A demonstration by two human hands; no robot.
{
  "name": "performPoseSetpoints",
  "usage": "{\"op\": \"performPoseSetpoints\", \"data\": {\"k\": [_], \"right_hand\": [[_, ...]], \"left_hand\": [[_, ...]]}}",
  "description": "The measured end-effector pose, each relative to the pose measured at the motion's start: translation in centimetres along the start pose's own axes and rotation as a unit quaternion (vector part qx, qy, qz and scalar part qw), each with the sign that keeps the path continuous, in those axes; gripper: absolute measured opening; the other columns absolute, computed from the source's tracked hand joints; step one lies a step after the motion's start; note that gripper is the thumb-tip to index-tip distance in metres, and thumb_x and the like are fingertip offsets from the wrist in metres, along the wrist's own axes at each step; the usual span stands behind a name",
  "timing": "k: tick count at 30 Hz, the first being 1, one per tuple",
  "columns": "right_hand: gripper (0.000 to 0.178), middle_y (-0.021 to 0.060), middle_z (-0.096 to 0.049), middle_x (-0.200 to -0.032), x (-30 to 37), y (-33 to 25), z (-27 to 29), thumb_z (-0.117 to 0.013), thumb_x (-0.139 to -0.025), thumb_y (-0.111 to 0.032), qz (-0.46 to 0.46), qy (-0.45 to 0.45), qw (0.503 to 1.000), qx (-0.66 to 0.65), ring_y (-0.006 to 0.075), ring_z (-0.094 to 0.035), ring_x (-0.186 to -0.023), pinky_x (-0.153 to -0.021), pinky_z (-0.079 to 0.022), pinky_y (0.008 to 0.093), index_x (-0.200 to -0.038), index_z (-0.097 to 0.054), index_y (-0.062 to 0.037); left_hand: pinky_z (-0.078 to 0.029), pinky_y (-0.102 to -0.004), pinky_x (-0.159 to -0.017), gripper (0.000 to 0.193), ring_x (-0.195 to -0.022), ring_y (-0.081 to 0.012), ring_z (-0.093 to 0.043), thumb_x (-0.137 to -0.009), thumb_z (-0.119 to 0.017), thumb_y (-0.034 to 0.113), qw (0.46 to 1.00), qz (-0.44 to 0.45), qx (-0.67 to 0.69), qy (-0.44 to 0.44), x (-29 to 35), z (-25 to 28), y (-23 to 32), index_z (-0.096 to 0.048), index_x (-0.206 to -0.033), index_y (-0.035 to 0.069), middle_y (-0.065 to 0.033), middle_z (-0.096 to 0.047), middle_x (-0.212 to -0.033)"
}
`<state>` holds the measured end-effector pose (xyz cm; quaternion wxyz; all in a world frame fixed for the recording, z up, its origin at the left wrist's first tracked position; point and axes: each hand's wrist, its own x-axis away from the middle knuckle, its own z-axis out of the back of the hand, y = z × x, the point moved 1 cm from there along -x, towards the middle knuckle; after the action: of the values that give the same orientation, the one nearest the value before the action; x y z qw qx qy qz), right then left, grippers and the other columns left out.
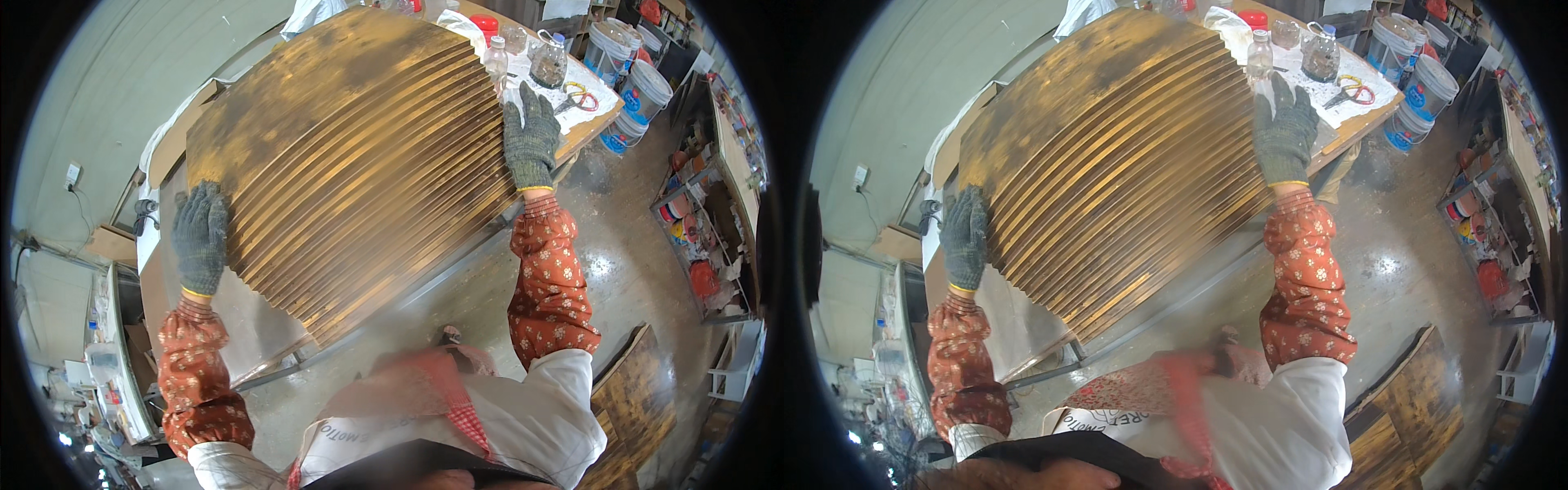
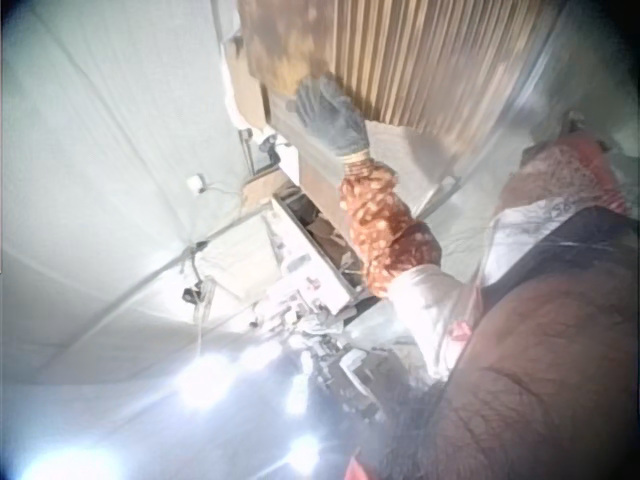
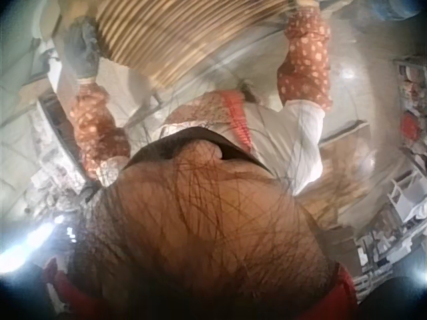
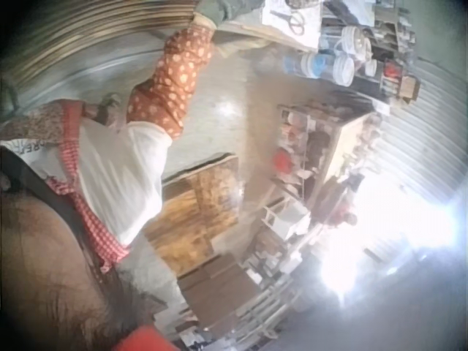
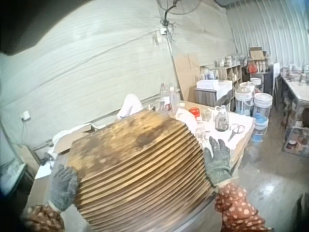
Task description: The person scrubs a large, curved wooden object with a brush and then wipes it with a white cloth. The object is held on a workbench in a workshop.
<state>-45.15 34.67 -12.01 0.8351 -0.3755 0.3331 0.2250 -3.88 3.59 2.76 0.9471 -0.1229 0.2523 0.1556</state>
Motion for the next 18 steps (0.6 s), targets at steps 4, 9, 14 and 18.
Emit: {"op": "performPoseSetpoints", "data": {"k": [4, 9, 14, 18], "right_hand": [[0.050, 0.0236, -0.058, -0.138, 0.9, -3.1, -0.6, -0.060, -0.099, -0.040, -0.043, -0.002, 0.999, -0.030, 0.0425, -0.050, -0.132, -0.111, -0.037, 0.0512, -0.142, -0.057, -0.0147], [0.041, 0.0192, -0.059, -0.124, 7.1, -12.2, -0.2, -0.069, -0.092, -0.035, -0.025, 0.071, 0.992, -0.105, 0.0361, -0.056, -0.116, -0.097, -0.049, 0.0398, -0.123, -0.066, -0.0075], [0.042, 0.0157, -0.062, -0.119, 19.2, -28.1, 3.5, -0.072, -0.089, -0.040, -0.323, -0.140, 0.826, -0.440, 0.0325, -0.063, -0.108, -0.087, -0.055, 0.0456, -0.121, -0.067, -0.0146], [0.046, 0.0179, -0.062, -0.132, 25.2, -34.6, 6.1, -0.072, -0.087, -0.047, 0.030, -0.142, 0.959, -0.244, 0.0362, -0.060, -0.122, -0.100, -0.052, 0.0532, -0.131, -0.065, -0.0344]], "left_hand": [[-0.055, -0.0430, -0.080, 0.030, -0.083, -0.0340, -0.068, -0.093, -0.065, 0.018, 0.971, -0.193, -0.071, -0.119, -4.8, 3.1, -1.6, -0.068, -0.121, 0.009, -0.0125, -0.071, -0.090], [-0.050, -0.0447, -0.064, 0.027, -0.066, -0.0328, -0.061, -0.090, -0.069, 0.021, 0.957, -0.274, -0.075, -0.058, -8.6, -0.6, -2.3, -0.070, -0.115, 0.013, -0.0101, -0.062, -0.073], [-0.049, -0.0468, -0.080, 0.025, -0.084, -0.0362, -0.063, -0.097, -0.063, 0.026, 0.978, -0.178, 0.090, -0.066, -8.8, -2.8, -2.1, -0.071, -0.105, 0.003, -0.0138, -0.068, -0.090], [-0.046, -0.0431, -0.102, 0.031, -0.117, -0.0364, -0.061, -0.100, -0.060, 0.026, 0.963, -0.174, 0.195, -0.066, -9.0, -2.3, -1.7, -0.068, -0.118, 0.002, -0.0179, -0.067, -0.122]]}}
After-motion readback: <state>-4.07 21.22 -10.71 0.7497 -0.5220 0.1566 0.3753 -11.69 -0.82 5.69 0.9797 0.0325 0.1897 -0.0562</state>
